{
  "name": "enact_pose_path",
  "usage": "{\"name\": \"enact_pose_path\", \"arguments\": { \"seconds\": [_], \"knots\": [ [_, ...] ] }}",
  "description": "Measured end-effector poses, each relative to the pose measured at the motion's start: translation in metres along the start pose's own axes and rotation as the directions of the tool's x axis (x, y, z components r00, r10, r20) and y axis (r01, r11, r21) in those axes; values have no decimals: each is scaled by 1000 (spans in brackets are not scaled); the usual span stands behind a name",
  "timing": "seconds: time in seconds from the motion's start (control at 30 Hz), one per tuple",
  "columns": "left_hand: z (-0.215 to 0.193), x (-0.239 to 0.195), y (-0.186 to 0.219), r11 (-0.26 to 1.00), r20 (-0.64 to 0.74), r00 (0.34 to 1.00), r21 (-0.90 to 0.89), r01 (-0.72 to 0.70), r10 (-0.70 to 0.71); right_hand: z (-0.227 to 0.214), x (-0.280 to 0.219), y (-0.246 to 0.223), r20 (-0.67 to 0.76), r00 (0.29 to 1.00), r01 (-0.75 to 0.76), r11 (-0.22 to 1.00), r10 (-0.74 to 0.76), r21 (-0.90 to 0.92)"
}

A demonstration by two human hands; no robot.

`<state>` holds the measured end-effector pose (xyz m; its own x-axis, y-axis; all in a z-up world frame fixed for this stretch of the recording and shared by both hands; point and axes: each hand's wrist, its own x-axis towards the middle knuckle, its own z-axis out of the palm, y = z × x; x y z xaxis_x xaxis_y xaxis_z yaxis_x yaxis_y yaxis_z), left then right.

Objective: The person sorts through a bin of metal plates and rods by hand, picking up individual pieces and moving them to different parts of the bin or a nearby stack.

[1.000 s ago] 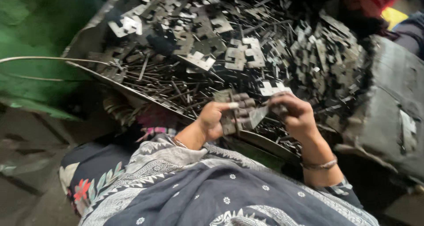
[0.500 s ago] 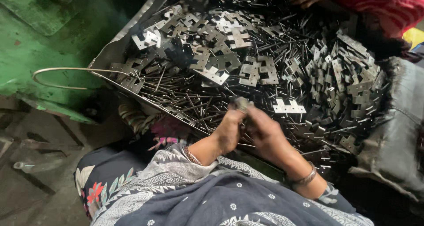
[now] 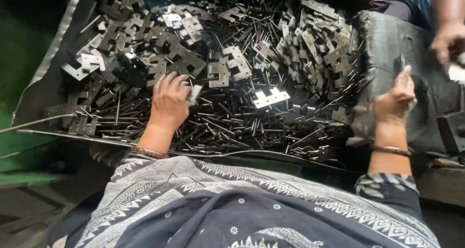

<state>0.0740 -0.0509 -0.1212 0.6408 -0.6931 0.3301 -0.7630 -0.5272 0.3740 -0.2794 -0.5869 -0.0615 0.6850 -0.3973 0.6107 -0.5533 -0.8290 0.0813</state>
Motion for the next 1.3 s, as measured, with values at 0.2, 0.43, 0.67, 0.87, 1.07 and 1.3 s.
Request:
{"name": "enact_pose_path", "arguments": {
  "seconds": [0.2, 0.43, 0.67, 0.87, 1.07, 1.3],
  "knots": [
    [-22, 8, 57, 901, -21, 1000, -434, -1, -9, -23, 9, -58, 196, 981, 49, 985, -16, -163],
    [-16, 13, 62, -105, 141, 851, -989, 101, -507, -33, 16, -242, 401, 824, 83, 786, -400, 613],
    [19, 3, 78, 985, -96, 981, -22, -170, 167, -27, 23, -236, 275, 823, 280, 777, -497, 564],
    [9, 6, 65, 897, 12, 908, 151, -416, 419, -42, 11, -199, 865, 502, -856, -138, 6, 498],
    [-9, -8, 56, 605, -61, 998, -794, -62, 22, -42, -17, -207, 846, 448, -805, -541, -290, 241],
    [-9, -14, 78, -781, 566, 748, -616, 104, -347, -54, 0, -265, 503, 820, -532, -43, -273, 845]
  ]
}}
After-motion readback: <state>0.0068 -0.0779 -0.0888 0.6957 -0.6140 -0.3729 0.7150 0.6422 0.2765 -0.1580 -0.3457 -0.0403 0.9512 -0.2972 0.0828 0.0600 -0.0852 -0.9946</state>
